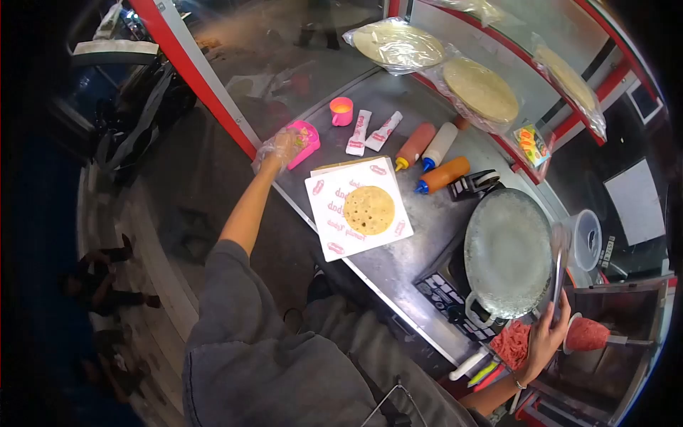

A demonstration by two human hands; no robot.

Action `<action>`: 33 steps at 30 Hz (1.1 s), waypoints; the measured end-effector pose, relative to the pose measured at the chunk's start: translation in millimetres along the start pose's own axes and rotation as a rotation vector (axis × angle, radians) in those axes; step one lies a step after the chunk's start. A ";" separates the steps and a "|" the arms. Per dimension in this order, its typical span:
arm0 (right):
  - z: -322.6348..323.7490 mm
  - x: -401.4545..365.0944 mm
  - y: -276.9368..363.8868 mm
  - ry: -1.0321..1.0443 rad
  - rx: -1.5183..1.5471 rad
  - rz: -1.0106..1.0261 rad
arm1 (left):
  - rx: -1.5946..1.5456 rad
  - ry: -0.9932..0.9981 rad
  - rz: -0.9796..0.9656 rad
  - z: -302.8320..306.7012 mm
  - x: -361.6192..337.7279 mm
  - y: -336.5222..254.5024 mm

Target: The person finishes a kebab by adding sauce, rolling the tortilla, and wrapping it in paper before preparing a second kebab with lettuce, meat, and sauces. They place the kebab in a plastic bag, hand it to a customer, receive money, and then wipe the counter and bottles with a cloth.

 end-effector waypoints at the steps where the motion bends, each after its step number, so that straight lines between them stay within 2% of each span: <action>1: -21.4 -1.2 29.0 0.087 0.192 -0.066 | -0.007 0.005 -0.006 -12.8 7.7 9.4; 3: -67.5 -4.0 54.9 0.154 0.346 -0.086 | 0.042 0.030 -0.147 -38.0 26.1 16.3; 4: -90.3 -4.4 75.8 0.156 0.290 -0.037 | 0.038 0.034 -0.161 -47.6 37.7 27.1; 6: -135.6 -10.3 111.8 0.236 0.326 -0.107 | 0.070 0.114 -0.672 -69.4 42.9 8.3; 7: -160.4 -11.5 125.9 0.277 0.348 -0.113 | 0.063 0.119 -0.689 -57.9 42.0 4.0; 9: -204.1 -11.0 146.7 0.308 0.355 -0.066 | -0.212 0.539 -0.289 -55.3 30.9 18.4; 10: -220.4 -10.8 168.4 0.317 0.364 -0.074 | -0.159 0.451 -0.404 -51.4 35.5 19.5; 11: -235.1 -11.3 176.2 0.349 0.350 -0.084 | -0.168 0.460 -0.412 -56.9 38.1 25.5; 13: -251.7 -13.6 188.6 0.358 0.280 -0.118 | -0.072 0.344 -0.493 -13.8 28.2 5.6; 16: -281.6 -17.5 186.8 0.312 0.329 -0.150 | -0.144 0.301 -0.482 -4.8 28.6 5.8; 20: -344.7 -31.7 159.5 0.379 0.215 -0.160 | -0.151 0.372 -0.542 -57.8 50.7 26.3; 22: -352.8 -40.2 156.9 0.397 0.197 -0.171 | 0.224 0.608 -0.562 -61.3 45.9 19.7; 23: -352.2 -43.1 158.8 0.401 0.198 -0.168 | 0.224 0.609 -0.557 -48.1 37.6 18.5; 25: -345.0 -49.1 158.8 0.349 0.275 -0.202 | -0.022 0.349 -0.517 4.1 25.9 10.6; 26: -343.2 -52.2 158.0 0.334 0.284 -0.239 | -0.018 0.348 -0.524 -6.1 29.8 13.5; 28: -344.6 -56.2 151.4 0.332 0.251 -0.253 | 0.020 0.049 -0.902 -18.5 17.5 3.2; 29: -345.7 -57.8 147.6 0.334 0.216 -0.259 | 0.022 0.050 -0.909 -26.1 22.9 4.9; 31: -349.6 -61.5 147.4 0.318 0.231 -0.236 | 0.085 0.372 -0.616 -52.3 48.2 19.8; 32: -351.0 -61.9 150.1 0.308 0.244 -0.209 | 0.090 0.370 -0.622 -48.9 49.3 23.0; 33: -349.9 -62.4 151.5 0.301 0.248 -0.213 | -0.127 0.346 -0.627 -19.2 45.4 20.5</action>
Point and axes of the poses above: each hand's wrist, its own x-axis towards the middle knuckle, its own z-axis out of the back of the hand, y = z × x, the point moved 9 cm from there along x, towards the middle knuckle, and after that the axes turned 10 degrees about y, right-handed, at the moved point
